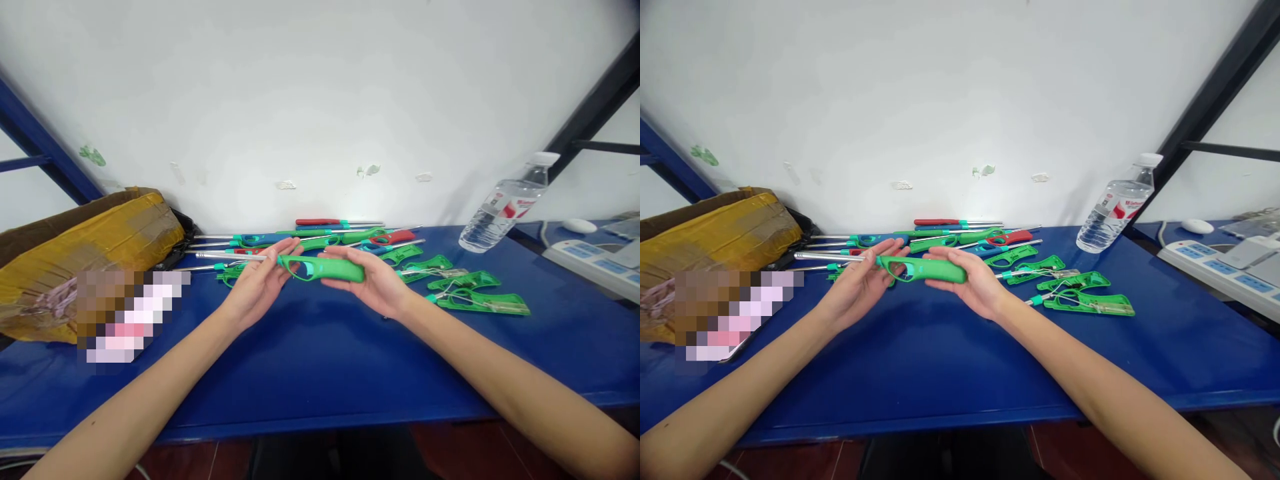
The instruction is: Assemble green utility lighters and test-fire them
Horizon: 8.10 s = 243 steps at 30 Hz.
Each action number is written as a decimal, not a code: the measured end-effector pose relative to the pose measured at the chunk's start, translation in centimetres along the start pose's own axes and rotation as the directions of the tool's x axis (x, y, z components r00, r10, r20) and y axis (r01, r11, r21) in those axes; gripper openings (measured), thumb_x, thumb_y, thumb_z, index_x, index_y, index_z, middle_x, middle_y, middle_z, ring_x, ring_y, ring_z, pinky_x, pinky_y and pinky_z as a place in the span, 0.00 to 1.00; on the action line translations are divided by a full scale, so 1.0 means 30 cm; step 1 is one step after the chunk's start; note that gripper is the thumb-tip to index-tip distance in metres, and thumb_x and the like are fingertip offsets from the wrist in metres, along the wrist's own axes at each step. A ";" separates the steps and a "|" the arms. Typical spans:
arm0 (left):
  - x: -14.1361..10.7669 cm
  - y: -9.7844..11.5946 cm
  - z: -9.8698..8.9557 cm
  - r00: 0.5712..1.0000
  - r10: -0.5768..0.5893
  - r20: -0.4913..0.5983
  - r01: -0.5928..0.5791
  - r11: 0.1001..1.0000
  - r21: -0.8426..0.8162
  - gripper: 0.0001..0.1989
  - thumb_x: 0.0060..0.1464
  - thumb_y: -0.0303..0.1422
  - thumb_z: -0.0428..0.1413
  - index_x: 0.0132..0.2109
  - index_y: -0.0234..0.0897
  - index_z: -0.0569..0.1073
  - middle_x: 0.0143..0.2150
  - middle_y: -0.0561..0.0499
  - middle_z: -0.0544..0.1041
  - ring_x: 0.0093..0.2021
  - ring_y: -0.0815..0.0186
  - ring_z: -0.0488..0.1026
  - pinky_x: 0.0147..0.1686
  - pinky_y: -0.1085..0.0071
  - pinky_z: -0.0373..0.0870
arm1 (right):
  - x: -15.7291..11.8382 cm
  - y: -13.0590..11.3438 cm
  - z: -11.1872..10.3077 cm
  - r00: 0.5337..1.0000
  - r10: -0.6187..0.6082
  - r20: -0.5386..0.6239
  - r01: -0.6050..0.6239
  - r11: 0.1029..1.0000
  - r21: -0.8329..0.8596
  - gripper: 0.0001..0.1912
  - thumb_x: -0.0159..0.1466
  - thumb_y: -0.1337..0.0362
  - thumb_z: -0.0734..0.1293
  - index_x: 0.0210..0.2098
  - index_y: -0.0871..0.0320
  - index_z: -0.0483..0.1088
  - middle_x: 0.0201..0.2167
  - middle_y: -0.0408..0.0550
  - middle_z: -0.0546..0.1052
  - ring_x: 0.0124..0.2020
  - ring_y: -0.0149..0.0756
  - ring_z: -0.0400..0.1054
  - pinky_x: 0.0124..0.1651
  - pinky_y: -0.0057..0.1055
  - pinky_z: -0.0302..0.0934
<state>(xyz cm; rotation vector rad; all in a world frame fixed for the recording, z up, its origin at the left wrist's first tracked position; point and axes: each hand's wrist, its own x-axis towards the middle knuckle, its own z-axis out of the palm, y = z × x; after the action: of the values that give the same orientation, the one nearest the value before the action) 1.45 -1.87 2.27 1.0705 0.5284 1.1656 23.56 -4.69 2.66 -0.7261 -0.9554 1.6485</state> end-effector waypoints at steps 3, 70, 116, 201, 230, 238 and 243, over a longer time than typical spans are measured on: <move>0.008 0.019 -0.012 0.999 0.046 0.021 -0.047 0.999 0.028 0.18 0.60 0.42 0.59 0.53 0.39 0.77 0.65 0.45 0.68 0.68 0.54 0.59 0.64 0.61 0.60 | -0.026 -0.017 0.006 0.947 0.240 0.212 -0.239 0.971 -0.032 0.16 0.66 0.61 0.63 0.51 0.57 0.73 0.50 0.55 0.79 0.46 0.45 0.77 0.43 0.36 0.73; -0.088 -0.117 0.102 0.909 -0.405 0.100 0.413 0.908 -0.071 0.17 0.61 0.42 0.58 0.50 0.35 0.76 0.45 0.44 0.79 0.49 0.58 0.74 0.55 0.60 0.65 | -0.126 -0.017 0.043 0.882 0.470 0.027 -0.385 0.752 -0.535 0.21 0.66 0.46 0.64 0.52 0.49 0.60 0.23 0.33 0.59 0.15 0.20 0.45 0.14 0.18 0.40; -0.070 -0.029 0.069 0.917 0.165 0.363 -0.391 0.546 0.741 0.24 0.55 0.30 0.62 0.59 0.45 0.74 0.65 0.43 0.67 0.68 0.49 0.57 0.70 0.50 0.40 | -0.059 0.043 -0.010 0.991 -0.111 -0.075 0.053 0.838 -0.543 0.26 0.62 0.43 0.64 0.46 0.59 0.68 0.24 0.41 0.73 0.17 0.26 0.60 0.20 0.25 0.56; 0.025 0.061 -0.247 0.933 0.015 0.361 -0.354 -0.161 0.921 0.22 0.63 0.46 0.50 0.57 0.39 0.73 0.57 0.41 0.72 0.56 0.53 0.71 0.57 0.56 0.69 | -0.048 0.013 -0.116 0.888 -0.165 0.430 0.406 -0.162 -0.900 0.10 0.68 0.66 0.60 0.41 0.56 0.74 0.40 0.52 0.77 0.43 0.43 0.69 0.46 0.40 0.65; 0.009 0.037 -0.189 0.908 -0.009 0.418 -0.417 -0.111 0.902 0.14 0.64 0.40 0.48 0.43 0.38 0.76 0.43 0.46 0.78 0.44 0.58 0.75 0.46 0.61 0.72 | 0.039 -0.015 -0.264 0.900 -0.350 0.259 0.173 -0.258 -0.951 0.12 0.66 0.68 0.61 0.43 0.60 0.75 0.41 0.54 0.79 0.46 0.48 0.70 0.52 0.45 0.63; 0.023 0.058 -0.213 0.890 0.054 0.453 -0.434 -0.208 0.877 0.15 0.63 0.40 0.50 0.46 0.38 0.77 0.45 0.43 0.77 0.50 0.54 0.71 0.51 0.55 0.69 | 0.040 -0.005 -0.238 0.850 -0.372 0.372 0.307 -0.224 -0.925 0.12 0.65 0.69 0.61 0.41 0.57 0.77 0.40 0.51 0.81 0.46 0.46 0.71 0.53 0.45 0.63; 0.027 0.063 -0.234 0.898 0.057 0.436 -0.406 -0.276 0.871 0.18 0.62 0.41 0.51 0.49 0.36 0.77 0.49 0.40 0.74 0.53 0.50 0.68 0.53 0.50 0.67 | 0.012 0.005 -0.185 0.844 -0.322 0.430 0.385 -0.194 -0.902 0.13 0.68 0.65 0.61 0.44 0.58 0.76 0.43 0.53 0.80 0.48 0.47 0.70 0.54 0.46 0.64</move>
<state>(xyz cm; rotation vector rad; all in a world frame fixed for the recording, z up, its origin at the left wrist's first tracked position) -4.82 1.68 1.01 2.9299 1.2003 0.6549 28.02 -3.08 -0.23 -1.1790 -2.2480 0.0263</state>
